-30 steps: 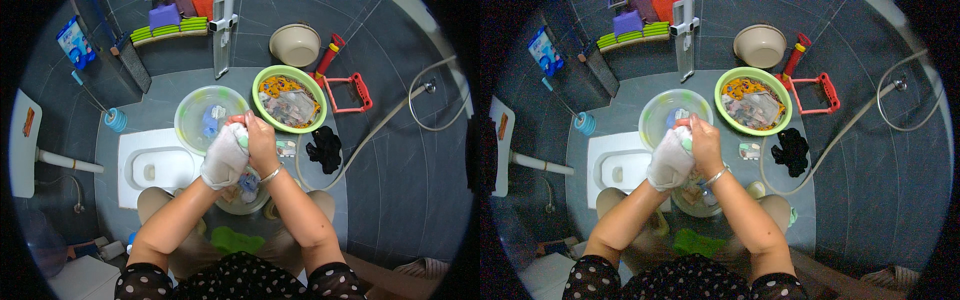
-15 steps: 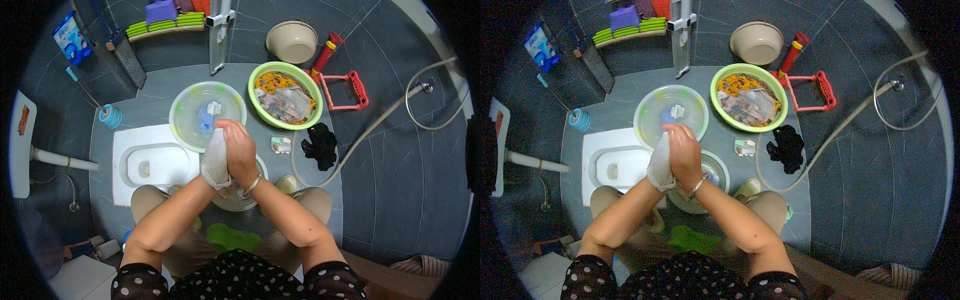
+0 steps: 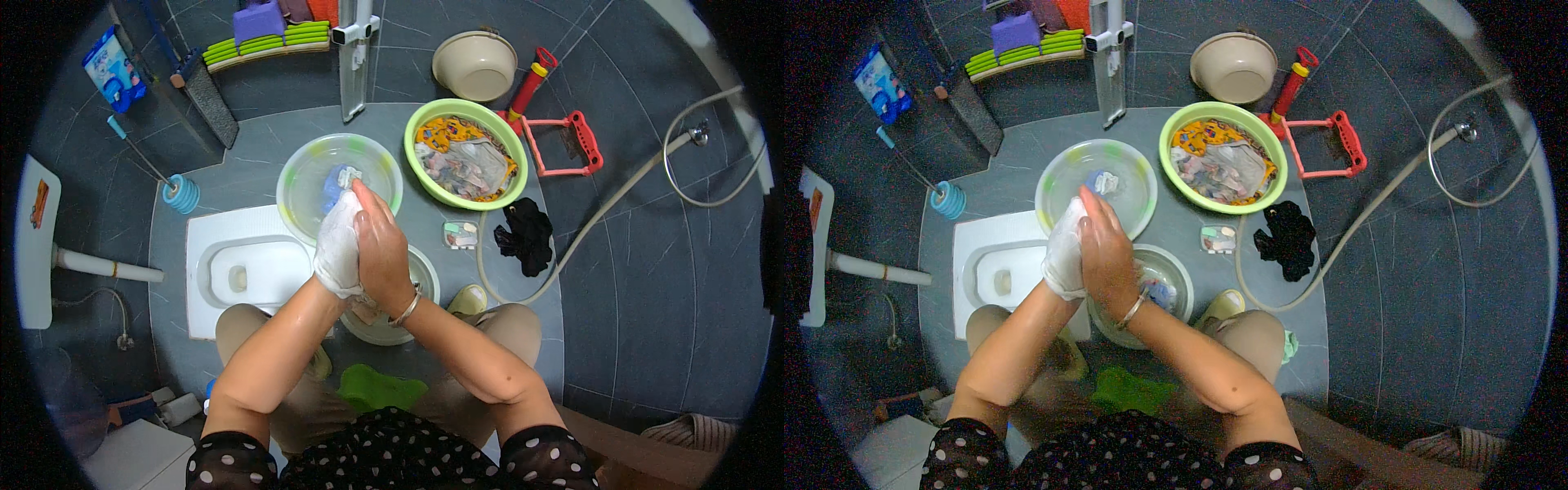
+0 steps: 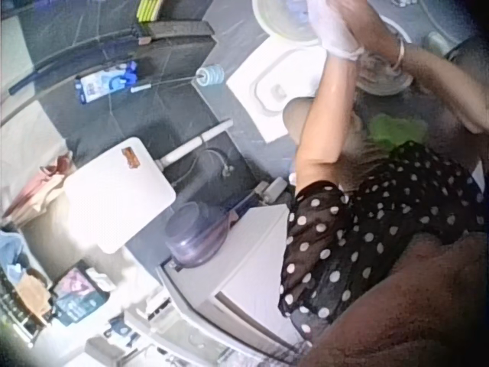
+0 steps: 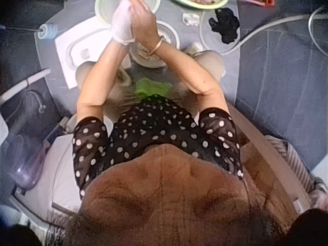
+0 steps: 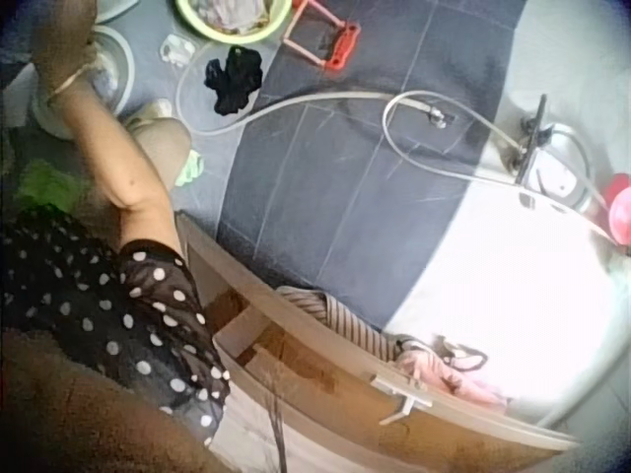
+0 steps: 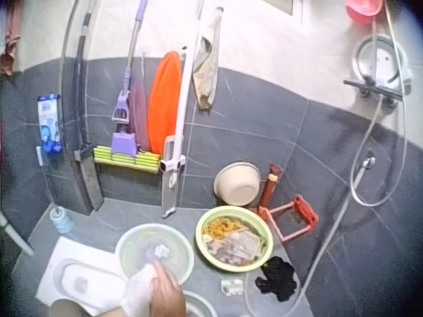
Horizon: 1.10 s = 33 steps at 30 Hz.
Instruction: The person washes laundry by hand in a basin, rubbing soap onto a white cloth and a blue sock before scrubbing them together.
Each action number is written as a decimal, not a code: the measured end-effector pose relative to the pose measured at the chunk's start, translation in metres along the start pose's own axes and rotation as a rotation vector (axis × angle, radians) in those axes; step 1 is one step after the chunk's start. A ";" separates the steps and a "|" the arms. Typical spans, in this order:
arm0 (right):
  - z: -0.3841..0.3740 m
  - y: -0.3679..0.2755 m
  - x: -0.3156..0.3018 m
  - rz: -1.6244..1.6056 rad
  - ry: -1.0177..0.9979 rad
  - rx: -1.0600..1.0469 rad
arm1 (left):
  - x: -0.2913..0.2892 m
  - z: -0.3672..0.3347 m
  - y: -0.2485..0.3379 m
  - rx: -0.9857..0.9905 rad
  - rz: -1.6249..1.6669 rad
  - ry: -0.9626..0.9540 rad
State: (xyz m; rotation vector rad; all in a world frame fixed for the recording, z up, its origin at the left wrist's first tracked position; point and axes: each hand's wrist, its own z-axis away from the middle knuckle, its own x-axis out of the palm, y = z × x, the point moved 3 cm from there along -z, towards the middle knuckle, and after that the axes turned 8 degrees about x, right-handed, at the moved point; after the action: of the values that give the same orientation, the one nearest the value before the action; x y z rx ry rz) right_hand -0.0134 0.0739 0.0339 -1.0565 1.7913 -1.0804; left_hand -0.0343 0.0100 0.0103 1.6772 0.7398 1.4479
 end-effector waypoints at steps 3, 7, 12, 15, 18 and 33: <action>-0.002 -0.005 -0.003 0.157 -0.092 -0.161 | -0.008 -0.002 -0.004 -0.072 0.162 0.012; -0.007 0.000 -0.003 0.009 -0.166 -0.149 | -0.008 0.004 -0.009 -0.156 0.356 -0.033; -0.017 0.020 -0.001 -0.705 -0.483 0.678 | -0.001 0.007 -0.006 -0.203 0.450 -0.095; -0.015 0.012 0.003 -0.499 -0.395 0.415 | -0.011 0.001 -0.004 -0.214 0.456 0.004; -0.004 -0.003 0.003 0.018 -0.207 -0.063 | -0.020 -0.008 -0.012 -0.215 0.432 0.124; -0.012 0.020 0.007 -0.330 -0.456 0.407 | -0.014 0.013 -0.015 -0.297 0.085 -0.104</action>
State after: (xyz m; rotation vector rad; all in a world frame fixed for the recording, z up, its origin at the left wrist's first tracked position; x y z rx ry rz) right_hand -0.0321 0.0774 0.0182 -1.2428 1.0079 -1.2134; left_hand -0.0226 0.0040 -0.0104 1.5544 0.3786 1.4381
